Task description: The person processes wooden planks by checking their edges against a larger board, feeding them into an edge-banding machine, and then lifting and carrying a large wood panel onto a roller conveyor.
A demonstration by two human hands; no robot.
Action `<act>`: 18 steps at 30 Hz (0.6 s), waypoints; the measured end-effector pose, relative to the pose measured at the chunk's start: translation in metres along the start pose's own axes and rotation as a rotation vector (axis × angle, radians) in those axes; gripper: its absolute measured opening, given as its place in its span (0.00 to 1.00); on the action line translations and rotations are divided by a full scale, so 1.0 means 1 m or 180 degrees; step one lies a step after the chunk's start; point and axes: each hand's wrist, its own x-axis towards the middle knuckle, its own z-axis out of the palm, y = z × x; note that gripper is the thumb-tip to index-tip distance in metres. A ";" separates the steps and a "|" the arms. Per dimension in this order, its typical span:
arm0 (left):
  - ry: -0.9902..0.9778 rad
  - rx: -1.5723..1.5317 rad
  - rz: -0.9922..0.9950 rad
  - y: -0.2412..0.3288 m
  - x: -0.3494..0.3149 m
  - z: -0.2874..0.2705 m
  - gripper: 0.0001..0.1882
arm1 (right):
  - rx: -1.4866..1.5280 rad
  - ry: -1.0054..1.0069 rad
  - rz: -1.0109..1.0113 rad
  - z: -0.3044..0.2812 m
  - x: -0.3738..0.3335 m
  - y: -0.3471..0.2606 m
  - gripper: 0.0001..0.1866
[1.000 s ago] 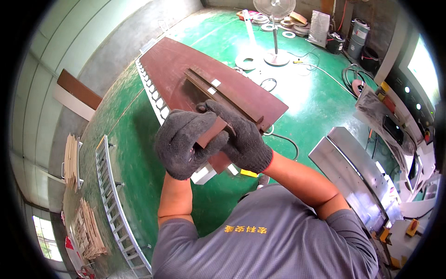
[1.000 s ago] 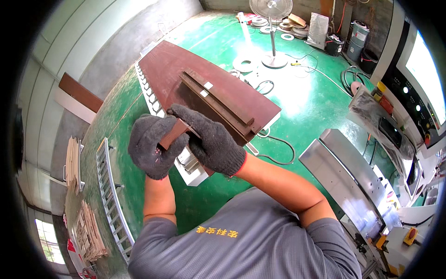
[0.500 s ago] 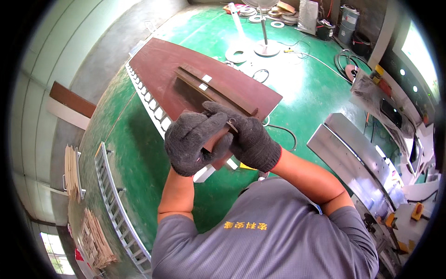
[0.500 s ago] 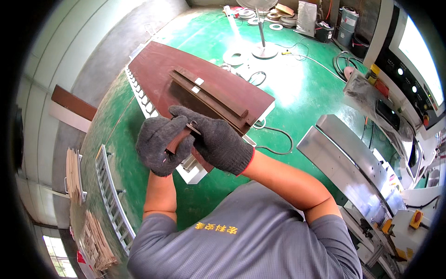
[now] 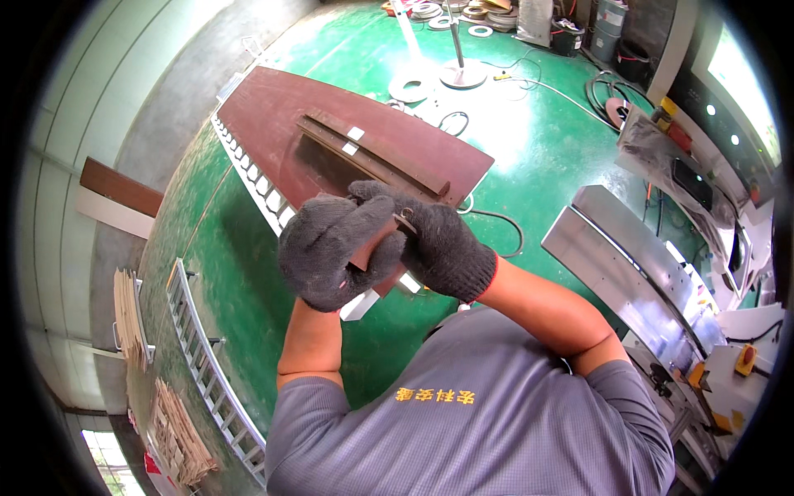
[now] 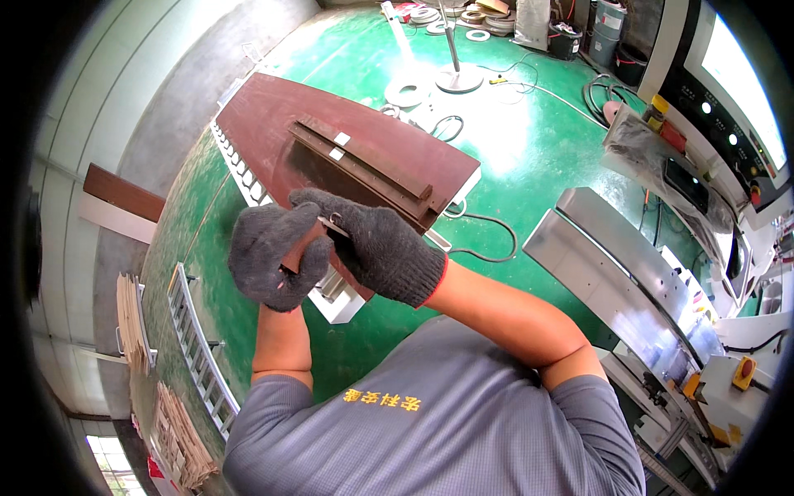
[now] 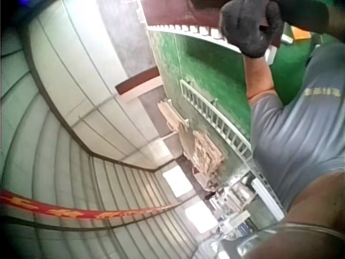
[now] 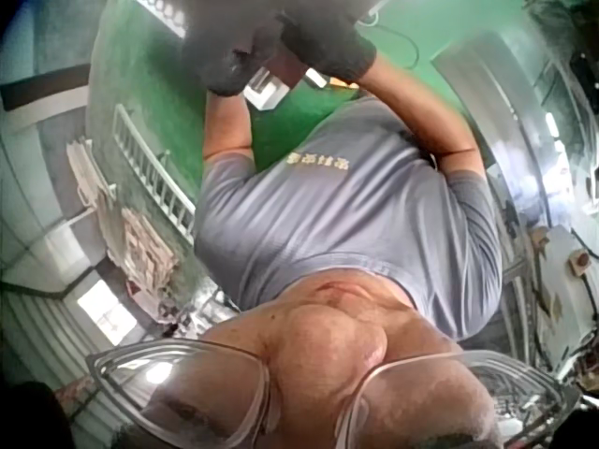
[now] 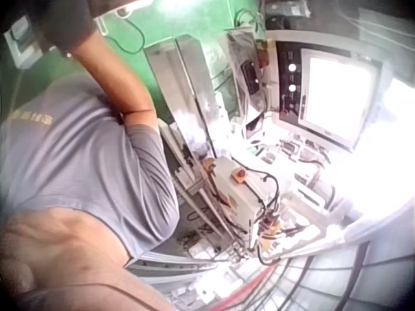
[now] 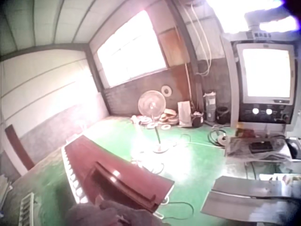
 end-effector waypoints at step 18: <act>0.1870 -0.0884 -0.2450 -0.059 -0.120 0.118 0.20 | -0.1006 -0.0425 0.0883 -0.089 -0.092 -0.013 0.30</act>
